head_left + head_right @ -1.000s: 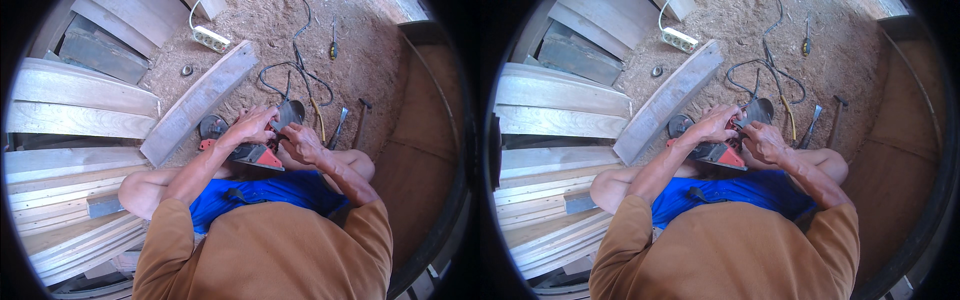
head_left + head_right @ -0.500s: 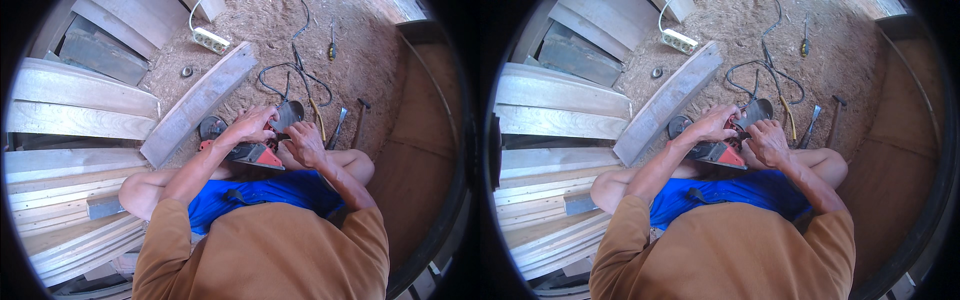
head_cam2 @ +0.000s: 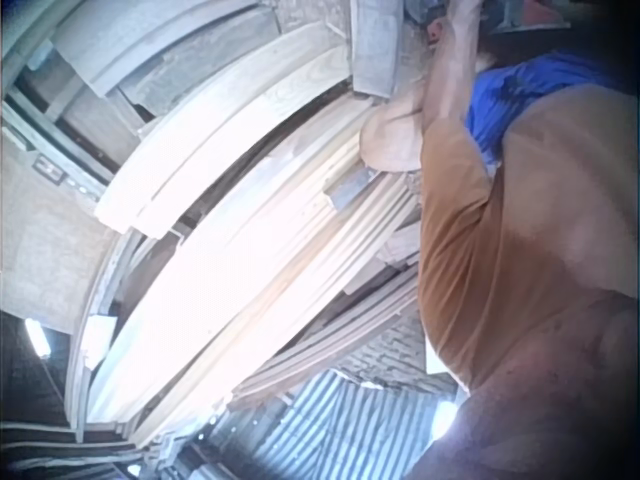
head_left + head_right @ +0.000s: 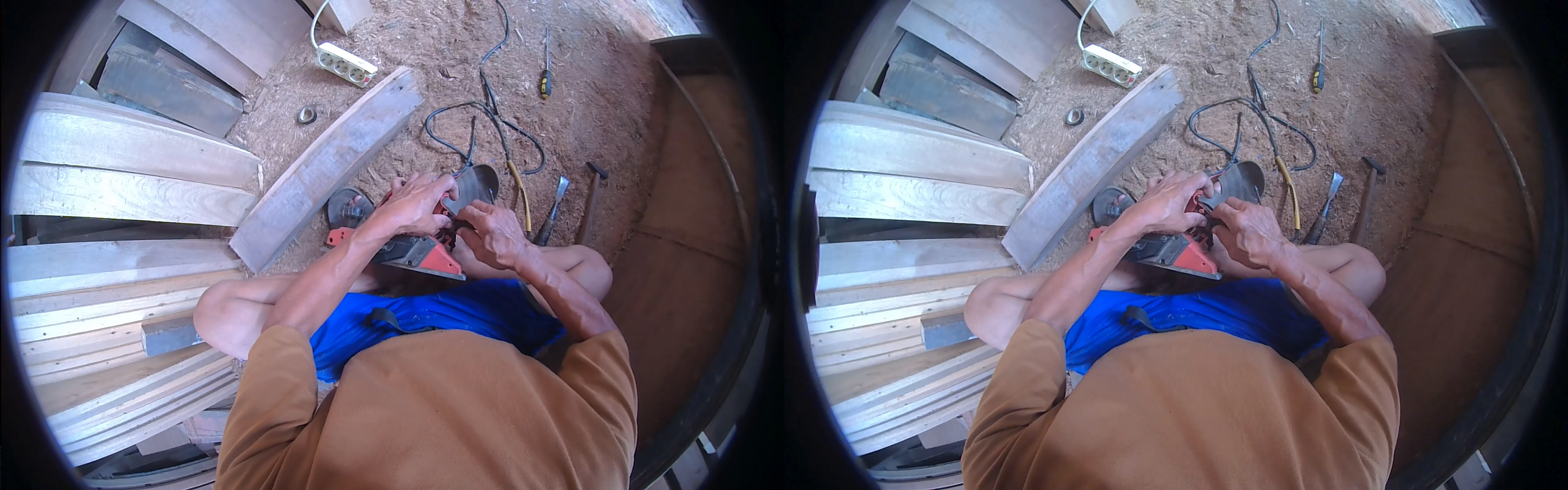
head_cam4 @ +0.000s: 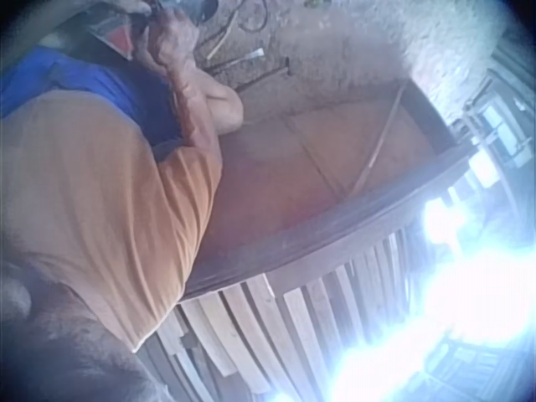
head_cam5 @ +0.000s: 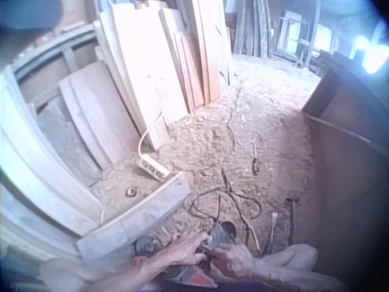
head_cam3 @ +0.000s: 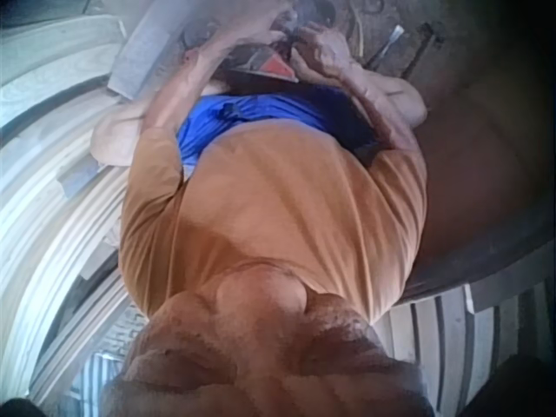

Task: The person sits on the floor and uses a small screwdriver to remove a screw from the housing of a red orbital sander, then pulls a small component or wire free from the internal assembly.

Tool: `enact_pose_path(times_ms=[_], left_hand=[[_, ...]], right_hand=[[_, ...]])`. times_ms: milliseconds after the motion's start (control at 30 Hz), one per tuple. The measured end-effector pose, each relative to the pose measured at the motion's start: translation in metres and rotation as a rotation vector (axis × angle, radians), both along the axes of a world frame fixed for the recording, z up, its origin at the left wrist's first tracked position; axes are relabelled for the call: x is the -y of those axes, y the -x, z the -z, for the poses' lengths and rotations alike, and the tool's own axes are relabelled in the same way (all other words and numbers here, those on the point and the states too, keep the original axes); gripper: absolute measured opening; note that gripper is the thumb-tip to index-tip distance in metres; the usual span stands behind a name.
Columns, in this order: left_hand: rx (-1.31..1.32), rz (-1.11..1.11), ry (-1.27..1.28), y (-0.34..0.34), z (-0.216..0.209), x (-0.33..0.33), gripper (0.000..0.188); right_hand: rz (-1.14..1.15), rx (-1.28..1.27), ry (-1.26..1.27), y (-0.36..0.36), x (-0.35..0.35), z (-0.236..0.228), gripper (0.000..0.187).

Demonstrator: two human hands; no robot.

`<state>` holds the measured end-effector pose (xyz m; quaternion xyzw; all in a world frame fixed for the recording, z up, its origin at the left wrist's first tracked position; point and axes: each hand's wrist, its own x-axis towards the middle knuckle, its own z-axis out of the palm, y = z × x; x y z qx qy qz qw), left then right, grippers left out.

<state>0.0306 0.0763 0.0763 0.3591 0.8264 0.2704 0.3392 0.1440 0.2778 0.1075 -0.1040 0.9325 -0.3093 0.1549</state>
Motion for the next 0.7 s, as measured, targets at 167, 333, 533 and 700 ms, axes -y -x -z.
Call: enact_pose_path(times_ms=[167, 333, 533, 700], left_hand=[[0.035, 0.059, 0.063, 0.000, 0.003, -0.002, 0.060], [-0.335, 0.155, -0.156, -0.012, 0.017, 0.008, 0.058], [-0.207, 0.225, -0.311, -0.009, 0.012, -0.001, 0.038], [-0.198, 0.185, -0.224, -0.015, 0.014, -0.008, 0.030]], right_hand=[[0.029, 0.038, 0.074, 0.002, -0.006, 0.008, 0.031], [0.122, 0.094, 0.123, 0.001, -0.015, -0.010, 0.027], [0.236, 0.164, 0.221, -0.009, -0.018, -0.008, 0.024], [0.322, 0.218, 0.228, -0.012, -0.016, -0.009, 0.023]])
